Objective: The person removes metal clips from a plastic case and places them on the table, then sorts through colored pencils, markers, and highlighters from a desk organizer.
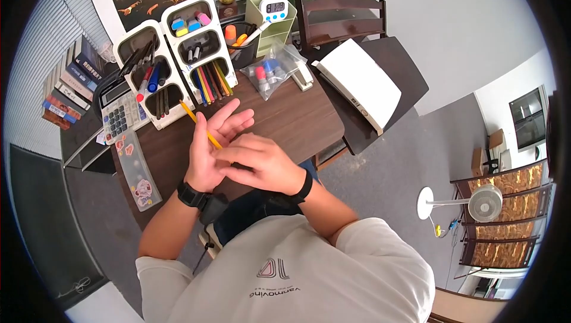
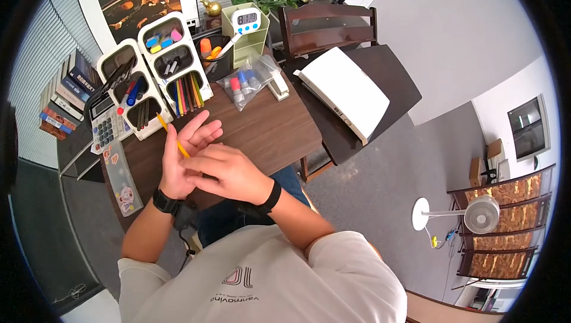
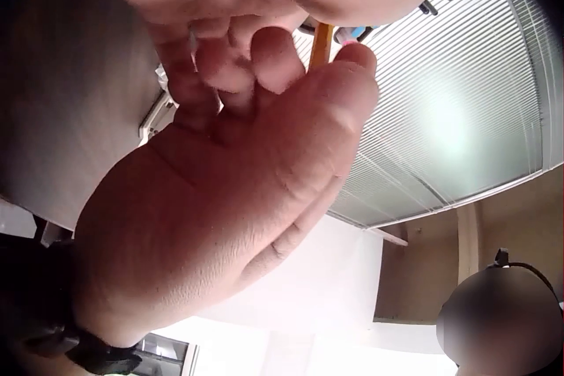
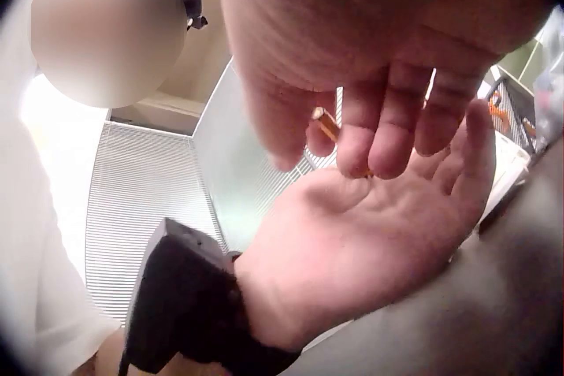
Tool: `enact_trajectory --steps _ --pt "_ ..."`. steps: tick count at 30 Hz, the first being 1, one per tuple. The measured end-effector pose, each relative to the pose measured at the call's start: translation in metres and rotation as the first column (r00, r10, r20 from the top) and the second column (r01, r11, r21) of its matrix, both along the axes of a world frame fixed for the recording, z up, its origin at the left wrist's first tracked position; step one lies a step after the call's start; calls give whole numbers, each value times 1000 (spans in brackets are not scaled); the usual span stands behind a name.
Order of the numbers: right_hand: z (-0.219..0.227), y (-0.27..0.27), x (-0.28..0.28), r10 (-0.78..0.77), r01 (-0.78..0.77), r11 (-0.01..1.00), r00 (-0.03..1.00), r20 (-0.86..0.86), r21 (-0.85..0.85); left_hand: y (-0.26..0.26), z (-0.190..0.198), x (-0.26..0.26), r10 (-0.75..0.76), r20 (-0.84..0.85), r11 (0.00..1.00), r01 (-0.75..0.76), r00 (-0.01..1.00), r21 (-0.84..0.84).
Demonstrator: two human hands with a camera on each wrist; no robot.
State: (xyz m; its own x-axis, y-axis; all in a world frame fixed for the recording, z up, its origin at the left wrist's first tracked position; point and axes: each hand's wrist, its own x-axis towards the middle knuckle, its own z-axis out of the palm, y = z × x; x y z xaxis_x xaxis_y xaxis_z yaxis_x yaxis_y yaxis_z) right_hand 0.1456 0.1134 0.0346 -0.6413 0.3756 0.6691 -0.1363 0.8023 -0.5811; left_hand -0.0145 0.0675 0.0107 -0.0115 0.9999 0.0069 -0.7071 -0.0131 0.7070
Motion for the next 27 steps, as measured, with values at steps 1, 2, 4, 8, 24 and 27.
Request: enact_trajectory --steps 1,2,4,8,24,27 --pt "-4 -2 -2 -24 23 1000 999 -44 -13 0 -1 0 -29 -17 999 29 999 24" --pt "-5 -1 0 -21 21 1000 999 -42 -13 -1 -2 -1 -55 -37 997 57 998 46" --pt "0 2 3 -181 180 984 970 -164 -22 0 -4 0 -71 46 995 67 996 78" --pt "6 17 -13 -342 325 934 934 -102 -149 3 -10 -5 -68 192 997 58 979 57" --pt "-11 30 -14 -410 387 863 912 -2 -324 11 -21 -6 475 -107 872 -484 873 -72" --pt "-10 51 -29 -325 329 907 944 61 -263 12 -21 -9 467 -90 881 -472 880 -36"
